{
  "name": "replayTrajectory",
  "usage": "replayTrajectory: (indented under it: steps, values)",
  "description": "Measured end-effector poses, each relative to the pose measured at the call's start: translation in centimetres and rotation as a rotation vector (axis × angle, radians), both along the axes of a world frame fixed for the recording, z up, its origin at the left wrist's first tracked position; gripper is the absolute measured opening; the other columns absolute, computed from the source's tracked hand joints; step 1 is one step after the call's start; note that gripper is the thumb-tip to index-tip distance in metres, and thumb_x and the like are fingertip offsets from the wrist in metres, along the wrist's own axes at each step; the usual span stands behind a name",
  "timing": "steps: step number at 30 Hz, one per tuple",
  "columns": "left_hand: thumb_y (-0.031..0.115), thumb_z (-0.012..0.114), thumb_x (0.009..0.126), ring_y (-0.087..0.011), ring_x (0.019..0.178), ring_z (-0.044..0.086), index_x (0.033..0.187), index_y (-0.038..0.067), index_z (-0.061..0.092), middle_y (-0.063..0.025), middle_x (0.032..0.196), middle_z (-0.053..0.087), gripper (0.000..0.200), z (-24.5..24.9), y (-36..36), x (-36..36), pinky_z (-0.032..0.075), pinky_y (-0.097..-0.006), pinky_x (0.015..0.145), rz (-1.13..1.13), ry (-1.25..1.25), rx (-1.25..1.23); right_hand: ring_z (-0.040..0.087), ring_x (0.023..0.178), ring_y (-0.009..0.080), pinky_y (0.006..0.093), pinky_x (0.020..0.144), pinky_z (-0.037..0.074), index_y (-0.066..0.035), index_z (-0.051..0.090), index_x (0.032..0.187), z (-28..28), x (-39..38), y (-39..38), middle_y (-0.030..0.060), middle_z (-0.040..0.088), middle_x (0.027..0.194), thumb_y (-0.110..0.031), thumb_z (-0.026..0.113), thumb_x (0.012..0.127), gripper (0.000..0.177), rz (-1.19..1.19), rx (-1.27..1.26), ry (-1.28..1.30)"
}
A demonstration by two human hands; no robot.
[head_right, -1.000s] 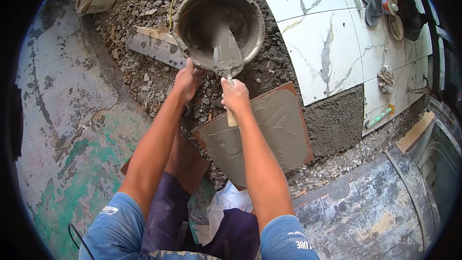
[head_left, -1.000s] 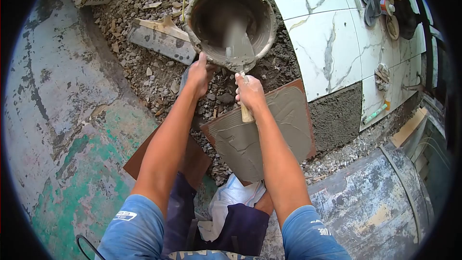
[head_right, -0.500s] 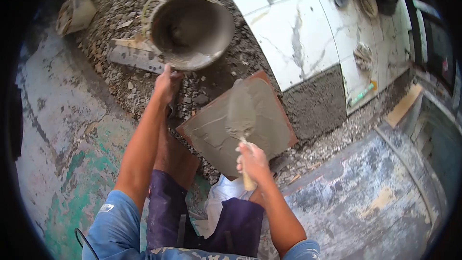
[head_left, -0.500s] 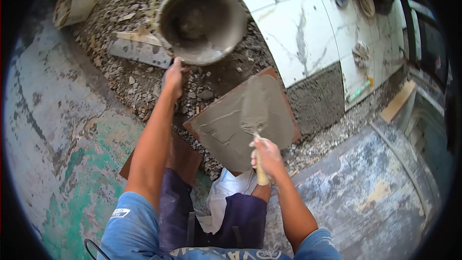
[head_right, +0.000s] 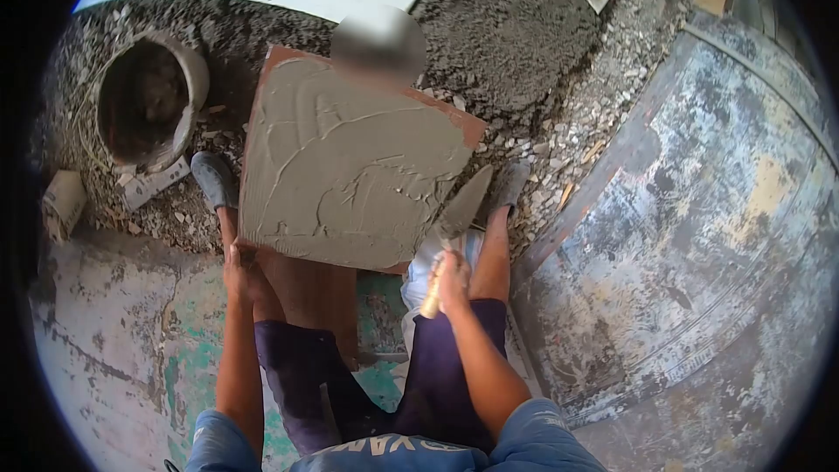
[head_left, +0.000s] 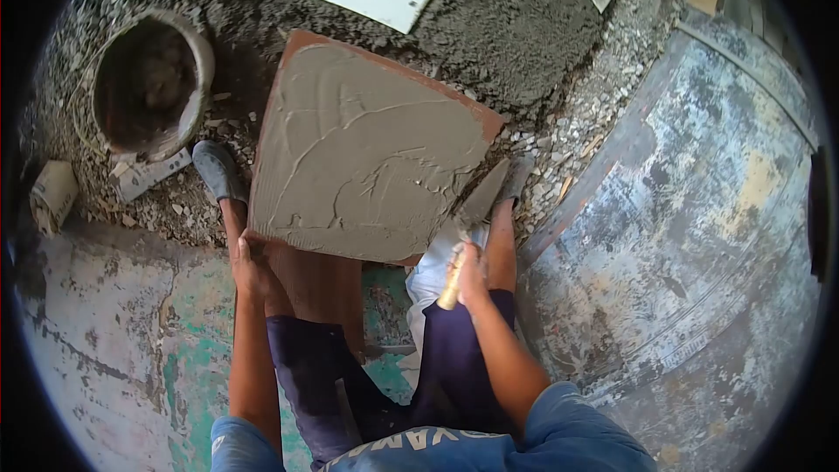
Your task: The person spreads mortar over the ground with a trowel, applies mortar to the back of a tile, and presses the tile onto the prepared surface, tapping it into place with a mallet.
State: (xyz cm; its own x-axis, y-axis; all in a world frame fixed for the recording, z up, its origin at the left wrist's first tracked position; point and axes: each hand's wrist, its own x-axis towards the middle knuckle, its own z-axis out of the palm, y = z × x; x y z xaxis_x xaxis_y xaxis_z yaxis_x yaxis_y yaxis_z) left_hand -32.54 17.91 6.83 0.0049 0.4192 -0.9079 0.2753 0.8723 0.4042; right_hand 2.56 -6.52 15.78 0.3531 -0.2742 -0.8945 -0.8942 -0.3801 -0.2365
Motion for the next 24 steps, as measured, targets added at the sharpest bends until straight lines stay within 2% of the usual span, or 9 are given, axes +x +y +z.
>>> replayTrajectory:
  steps: [3,6,7,8,12,15,17,24]
  values:
    - [0.038,0.044,0.102,-0.0173,0.091,0.059,0.131,0.006,0.053,-0.0046,0.107,0.061,0.044,1.0,0.0,2.0,0.049,-0.0323,0.079,0.006,0.020,0.005,0.052,0.047,0.0143,0.0278,0.042,0.044,-0.010,0.052,0.089,-0.9,-2.4,2.8,0.0028,0.052,0.064,-0.026,0.050,0.096,0.018,-0.166,0.111,0.035]
    - [0.037,0.042,0.102,-0.0167,0.086,0.058,0.131,0.006,0.053,-0.0041,0.099,0.061,0.043,0.9,-0.3,2.5,0.049,-0.0325,0.074,0.091,0.163,0.045,0.051,0.048,0.0159,0.0294,0.043,0.044,-0.009,0.049,0.085,-0.5,-5.4,5.6,0.0038,0.051,0.064,-0.028,0.049,0.096,0.022,-0.327,0.132,0.033]
    - [0.036,0.042,0.102,-0.0169,0.085,0.059,0.127,0.006,0.055,-0.0044,0.097,0.061,0.041,0.4,-0.5,2.2,0.050,-0.0327,0.073,0.169,0.140,0.034,0.049,0.050,0.0164,0.0322,0.047,0.043,-0.012,0.047,0.082,-0.7,-6.8,5.7,0.0024,0.049,0.064,-0.036,0.049,0.095,0.027,-0.345,0.124,0.035]
    - [0.035,0.042,0.102,-0.0170,0.085,0.059,0.124,0.005,0.056,-0.0047,0.094,0.061,0.039,0.1,-0.7,1.7,0.050,-0.0329,0.072,0.246,0.118,0.021,0.049,0.051,0.0167,0.0332,0.048,0.042,-0.012,0.047,0.082,-0.2,-7.8,6.5,0.0021,0.048,0.064,-0.037,0.049,0.094,0.027,-0.438,0.108,0.058]
    - [0.033,0.043,0.102,-0.0173,0.082,0.060,0.114,0.006,0.059,-0.0045,0.091,0.060,0.034,-0.1,-0.4,1.5,0.050,-0.0325,0.069,0.235,0.177,-0.015,0.049,0.053,0.0182,0.0346,0.050,0.043,-0.012,0.045,0.082,0.2,-11.8,8.1,0.0035,0.049,0.067,-0.038,0.048,0.093,0.029,-0.737,0.098,0.113]
    - [0.034,0.044,0.101,-0.0177,0.078,0.060,0.106,0.007,0.059,-0.0048,0.090,0.061,0.031,0.1,0.1,1.7,0.050,-0.0316,0.065,0.217,0.236,-0.039,0.049,0.053,0.0190,0.0351,0.051,0.043,-0.012,0.044,0.081,-0.9,-12.4,9.3,0.0035,0.048,0.066,-0.037,0.047,0.094,0.028,-0.837,0.074,0.145]
    - [0.035,0.045,0.101,-0.0171,0.074,0.059,0.107,0.007,0.059,-0.0037,0.088,0.060,0.032,0.3,0.4,2.2,0.049,-0.0303,0.061,0.271,0.201,-0.084,0.048,0.053,0.0185,0.0353,0.052,0.043,-0.013,0.044,0.081,-2.0,-11.7,10.2,0.0030,0.048,0.066,-0.039,0.048,0.092,0.029,-0.778,0.092,0.116]
    - [0.037,0.046,0.100,-0.0147,0.076,0.056,0.111,0.009,0.058,-0.0016,0.088,0.059,0.033,0.3,0.2,2.8,0.046,-0.0300,0.064,0.328,0.292,-0.089,0.050,0.052,0.0181,0.0341,0.050,0.044,-0.013,0.045,0.081,-3.9,-5.9,13.2,0.0035,0.049,0.066,-0.038,0.048,0.094,0.028,-0.517,0.097,0.090]
